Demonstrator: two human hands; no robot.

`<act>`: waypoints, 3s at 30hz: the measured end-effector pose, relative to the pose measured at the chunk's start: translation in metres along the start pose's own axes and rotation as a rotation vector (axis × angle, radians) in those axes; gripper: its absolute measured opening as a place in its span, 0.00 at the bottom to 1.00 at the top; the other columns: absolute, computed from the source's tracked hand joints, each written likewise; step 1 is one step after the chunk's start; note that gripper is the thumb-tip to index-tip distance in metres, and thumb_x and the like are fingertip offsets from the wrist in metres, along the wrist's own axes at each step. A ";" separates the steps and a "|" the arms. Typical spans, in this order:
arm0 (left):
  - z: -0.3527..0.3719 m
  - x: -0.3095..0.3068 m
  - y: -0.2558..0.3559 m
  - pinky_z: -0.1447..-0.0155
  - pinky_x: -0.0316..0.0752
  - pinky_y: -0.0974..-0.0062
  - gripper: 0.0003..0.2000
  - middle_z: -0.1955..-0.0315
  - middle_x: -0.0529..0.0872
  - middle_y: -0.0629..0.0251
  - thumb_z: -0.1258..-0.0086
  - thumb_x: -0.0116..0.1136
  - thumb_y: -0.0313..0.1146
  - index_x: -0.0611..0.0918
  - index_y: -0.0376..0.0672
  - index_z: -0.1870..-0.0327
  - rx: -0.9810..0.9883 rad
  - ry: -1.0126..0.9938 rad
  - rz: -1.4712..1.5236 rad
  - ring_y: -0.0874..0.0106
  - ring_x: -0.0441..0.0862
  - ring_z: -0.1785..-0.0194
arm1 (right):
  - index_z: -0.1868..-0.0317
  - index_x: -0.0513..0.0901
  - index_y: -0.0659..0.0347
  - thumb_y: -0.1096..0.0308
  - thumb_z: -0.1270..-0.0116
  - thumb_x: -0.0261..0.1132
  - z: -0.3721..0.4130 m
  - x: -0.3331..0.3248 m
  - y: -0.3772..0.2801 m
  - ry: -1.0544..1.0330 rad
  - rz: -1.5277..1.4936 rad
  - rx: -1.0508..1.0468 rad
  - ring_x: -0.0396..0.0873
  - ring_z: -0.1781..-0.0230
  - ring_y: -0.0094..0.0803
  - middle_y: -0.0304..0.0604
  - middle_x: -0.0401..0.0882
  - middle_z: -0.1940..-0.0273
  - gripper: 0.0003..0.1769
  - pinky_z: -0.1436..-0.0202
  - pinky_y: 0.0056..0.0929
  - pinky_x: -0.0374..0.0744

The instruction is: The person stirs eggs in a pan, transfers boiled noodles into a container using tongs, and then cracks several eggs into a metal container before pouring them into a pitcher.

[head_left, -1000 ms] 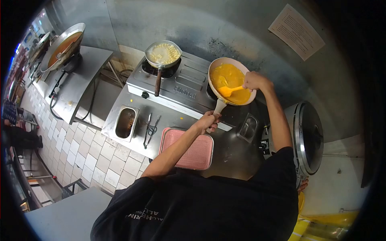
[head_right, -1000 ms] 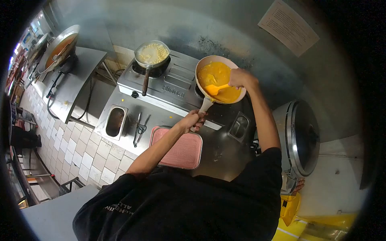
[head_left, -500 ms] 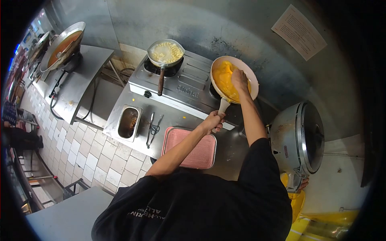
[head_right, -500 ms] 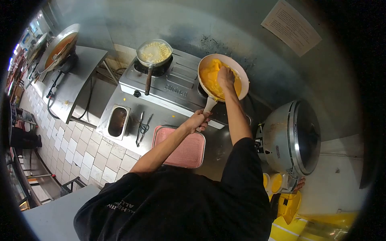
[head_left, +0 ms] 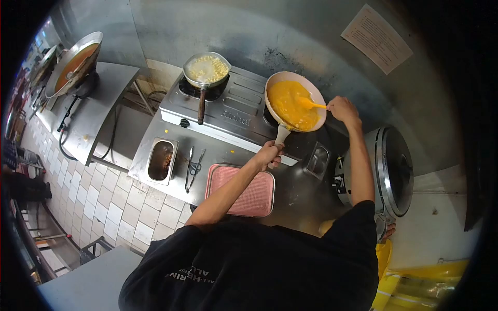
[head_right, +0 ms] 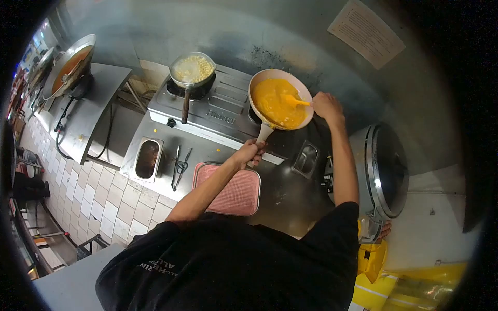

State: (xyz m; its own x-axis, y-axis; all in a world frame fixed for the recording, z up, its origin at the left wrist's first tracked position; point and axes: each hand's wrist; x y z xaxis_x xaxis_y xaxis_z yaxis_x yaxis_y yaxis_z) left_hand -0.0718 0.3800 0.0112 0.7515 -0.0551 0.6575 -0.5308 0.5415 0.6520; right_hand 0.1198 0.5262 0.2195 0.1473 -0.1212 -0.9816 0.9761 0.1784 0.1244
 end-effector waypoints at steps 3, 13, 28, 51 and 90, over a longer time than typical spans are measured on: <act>0.001 0.000 0.002 0.81 0.55 0.83 0.08 0.75 0.68 0.74 0.22 0.47 0.35 0.72 0.41 0.51 -0.013 -0.008 0.002 0.83 0.59 0.81 | 0.60 0.89 0.52 0.63 0.37 0.64 0.019 -0.011 0.002 -0.146 -0.032 -0.155 0.85 0.56 0.48 0.53 0.85 0.58 0.09 0.50 0.45 0.80; 0.005 0.003 0.006 0.81 0.56 0.84 0.08 0.76 0.68 0.74 0.22 0.47 0.35 0.71 0.42 0.51 -0.014 -0.005 -0.025 0.84 0.59 0.81 | 0.61 0.86 0.67 0.67 0.40 0.63 -0.015 0.080 -0.049 0.122 0.068 -0.252 0.85 0.55 0.53 0.61 0.85 0.59 0.13 0.52 0.47 0.82; 0.017 -0.020 -0.003 0.66 0.77 0.78 0.18 0.65 0.80 0.64 0.23 0.54 0.44 0.73 0.37 0.47 0.028 -0.022 -0.032 0.75 0.80 0.67 | 0.60 0.85 0.64 0.69 0.32 0.55 0.056 0.061 -0.040 0.293 -0.066 0.037 0.83 0.56 0.57 0.59 0.84 0.59 0.12 0.56 0.50 0.81; 0.210 -0.225 0.074 0.53 0.74 0.79 0.12 0.61 0.83 0.68 0.21 0.49 0.39 0.78 0.41 0.50 0.043 -0.154 -0.426 0.78 0.81 0.59 | 0.60 0.88 0.59 0.54 0.37 0.66 0.114 0.126 -0.187 0.251 -0.342 0.595 0.84 0.55 0.52 0.53 0.86 0.60 0.17 0.51 0.45 0.80; 0.281 -0.370 0.140 0.65 0.70 0.82 0.11 0.72 0.82 0.69 0.23 0.55 0.38 0.79 0.38 0.57 0.404 0.500 -0.497 0.81 0.74 0.71 | 0.49 0.80 0.65 0.55 0.25 0.56 0.206 0.145 -0.342 -0.173 -0.991 0.453 0.82 0.68 0.51 0.56 0.82 0.68 0.20 0.58 0.39 0.78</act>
State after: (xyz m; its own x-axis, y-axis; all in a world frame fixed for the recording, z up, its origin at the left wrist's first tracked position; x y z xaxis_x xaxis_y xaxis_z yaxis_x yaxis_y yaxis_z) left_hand -0.5339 0.2401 -0.0346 0.9720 0.2240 0.0705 -0.1171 0.2023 0.9723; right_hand -0.1594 0.2466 0.0646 -0.7475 -0.1535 -0.6463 0.6366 -0.4437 -0.6308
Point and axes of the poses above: each hand's wrist, its own z-axis away from the middle knuckle, its own x-axis out of the palm, y = z × x
